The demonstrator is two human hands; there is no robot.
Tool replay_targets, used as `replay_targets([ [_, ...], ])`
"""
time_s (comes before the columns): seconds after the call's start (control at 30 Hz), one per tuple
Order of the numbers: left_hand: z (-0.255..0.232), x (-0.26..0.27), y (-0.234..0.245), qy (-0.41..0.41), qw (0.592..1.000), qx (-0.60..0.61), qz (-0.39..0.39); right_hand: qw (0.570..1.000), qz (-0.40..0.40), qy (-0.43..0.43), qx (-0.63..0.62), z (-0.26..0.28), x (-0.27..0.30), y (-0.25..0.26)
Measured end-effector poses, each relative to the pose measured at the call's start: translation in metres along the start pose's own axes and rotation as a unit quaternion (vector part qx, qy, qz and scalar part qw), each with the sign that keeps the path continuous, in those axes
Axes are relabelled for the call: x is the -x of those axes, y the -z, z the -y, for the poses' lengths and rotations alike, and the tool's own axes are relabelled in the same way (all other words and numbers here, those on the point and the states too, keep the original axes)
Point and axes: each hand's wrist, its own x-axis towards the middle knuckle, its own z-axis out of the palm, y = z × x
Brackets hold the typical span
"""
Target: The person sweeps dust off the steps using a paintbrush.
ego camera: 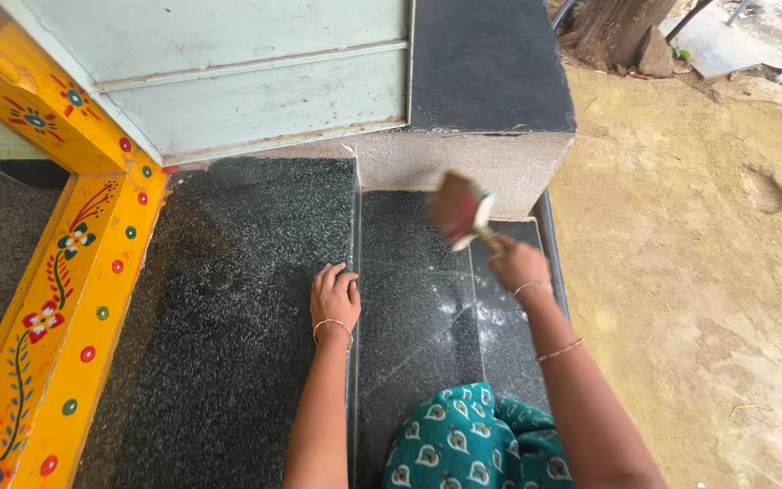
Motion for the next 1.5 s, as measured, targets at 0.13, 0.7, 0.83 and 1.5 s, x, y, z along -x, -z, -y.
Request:
replay_targets([
  [0.13,-0.007,0.025,0.015,0.001,1.000,0.009,-0.004,0.979,0.100,0.029,-0.176,0.017,0.043,-0.040],
  [0.7,-0.028,0.123,0.049,-0.018,0.999,-0.021,0.036,0.983,-0.112,-0.113,-0.091,-0.093,0.052,-0.089],
  [0.83,-0.030,0.117,0.050,-0.007,0.998,-0.037,0.042,0.959,-0.010,-0.134,-0.250,-0.071,0.078,-0.061],
  [1.5,-0.033,0.116,0.053,0.001,0.998,-0.047,0.033,0.959,0.154,-0.047,-0.232,-0.084,0.070,-0.061],
])
